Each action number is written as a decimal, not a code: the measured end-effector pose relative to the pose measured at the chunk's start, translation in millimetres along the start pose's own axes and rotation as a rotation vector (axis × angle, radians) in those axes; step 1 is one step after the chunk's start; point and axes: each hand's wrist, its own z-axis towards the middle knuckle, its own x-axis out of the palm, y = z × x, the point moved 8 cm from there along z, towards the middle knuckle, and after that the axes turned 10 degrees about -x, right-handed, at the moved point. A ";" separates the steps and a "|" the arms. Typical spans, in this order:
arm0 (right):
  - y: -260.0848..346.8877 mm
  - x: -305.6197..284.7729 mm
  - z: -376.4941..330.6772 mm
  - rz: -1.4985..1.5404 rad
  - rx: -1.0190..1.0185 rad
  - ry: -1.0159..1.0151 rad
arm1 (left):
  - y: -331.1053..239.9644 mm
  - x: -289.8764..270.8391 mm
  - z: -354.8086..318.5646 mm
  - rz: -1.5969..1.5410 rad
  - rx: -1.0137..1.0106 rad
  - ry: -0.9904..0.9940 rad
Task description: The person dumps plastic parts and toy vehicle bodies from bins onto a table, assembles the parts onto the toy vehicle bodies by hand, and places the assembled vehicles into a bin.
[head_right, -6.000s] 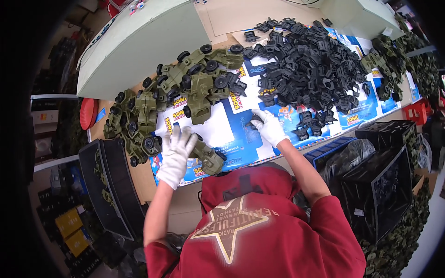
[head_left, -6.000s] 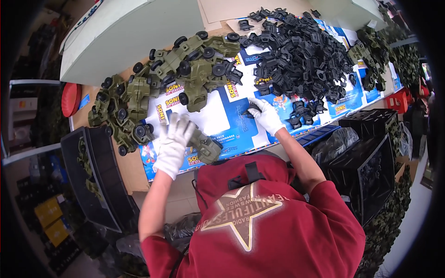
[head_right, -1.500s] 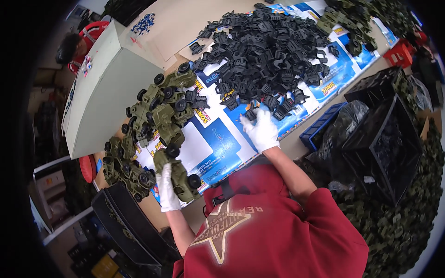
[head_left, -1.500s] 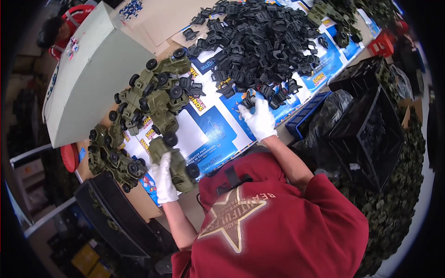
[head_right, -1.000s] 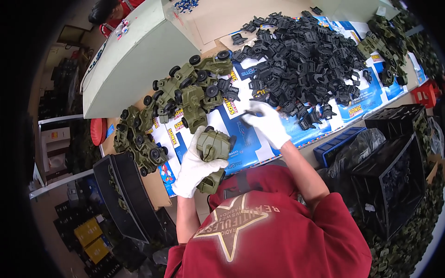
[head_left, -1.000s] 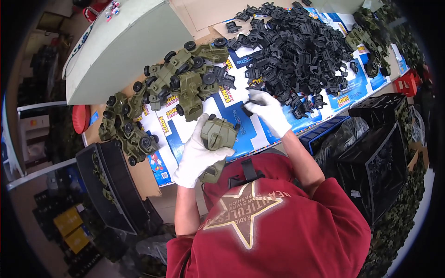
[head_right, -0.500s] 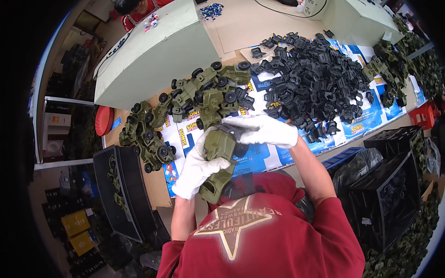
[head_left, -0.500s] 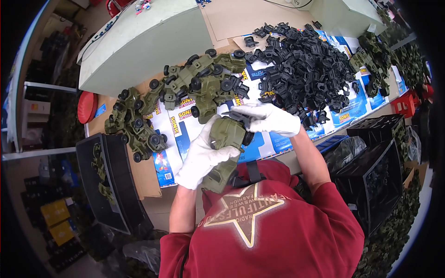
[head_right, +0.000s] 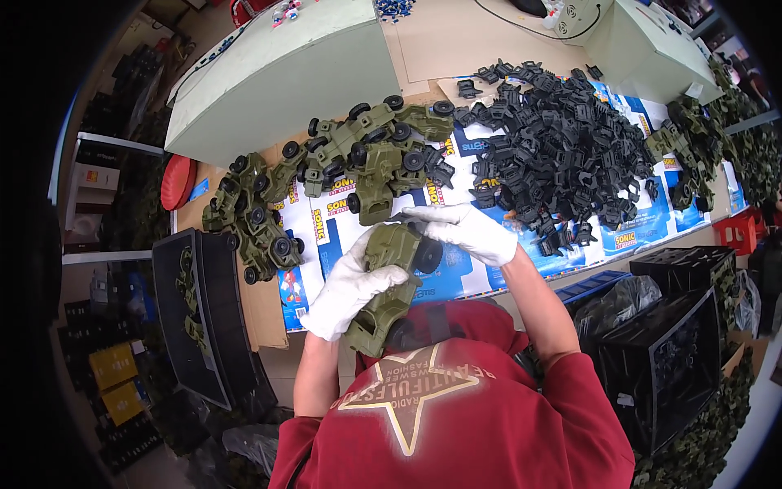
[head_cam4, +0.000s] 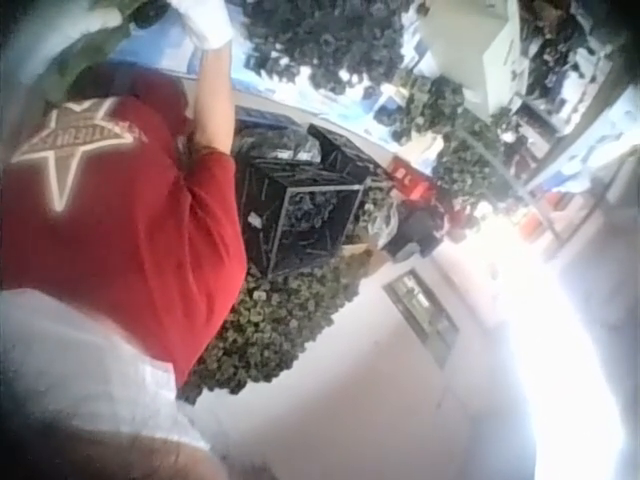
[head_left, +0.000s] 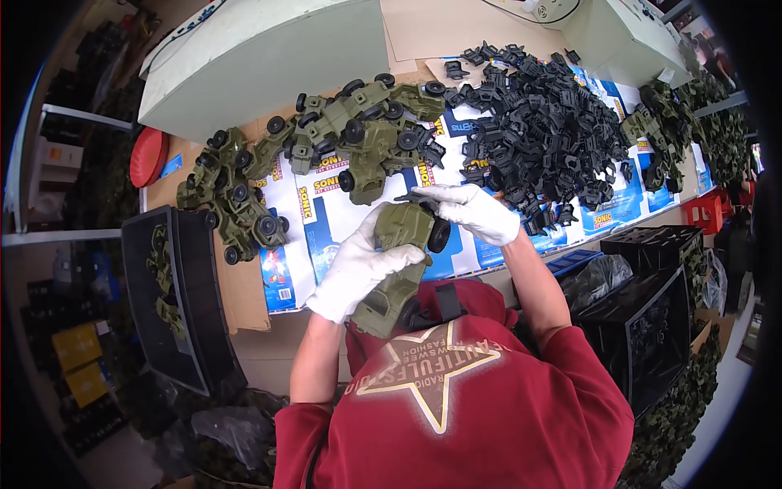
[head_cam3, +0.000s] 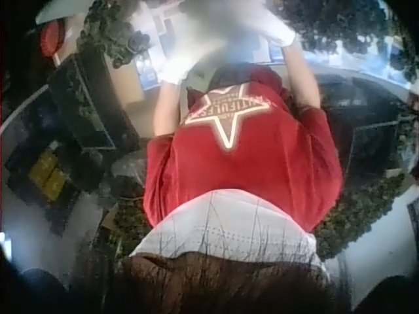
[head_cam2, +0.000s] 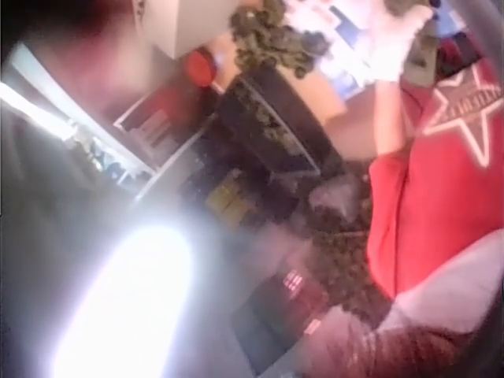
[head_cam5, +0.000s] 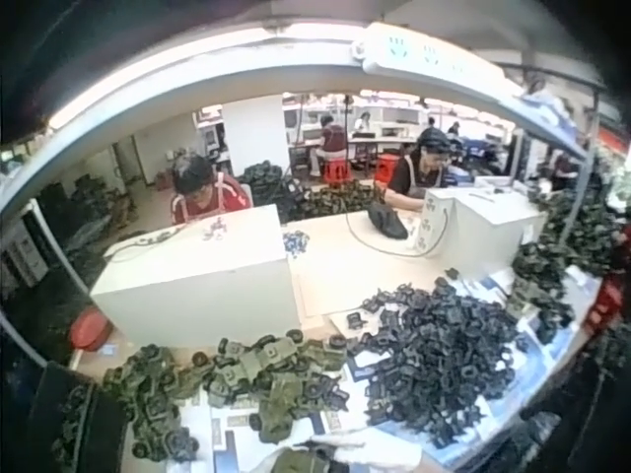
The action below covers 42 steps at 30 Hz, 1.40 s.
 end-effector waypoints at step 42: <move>-24.6 72.6 28.0 -0.679 -0.491 -0.385 | -11.5 -55.0 -15.7 0.636 0.834 -0.627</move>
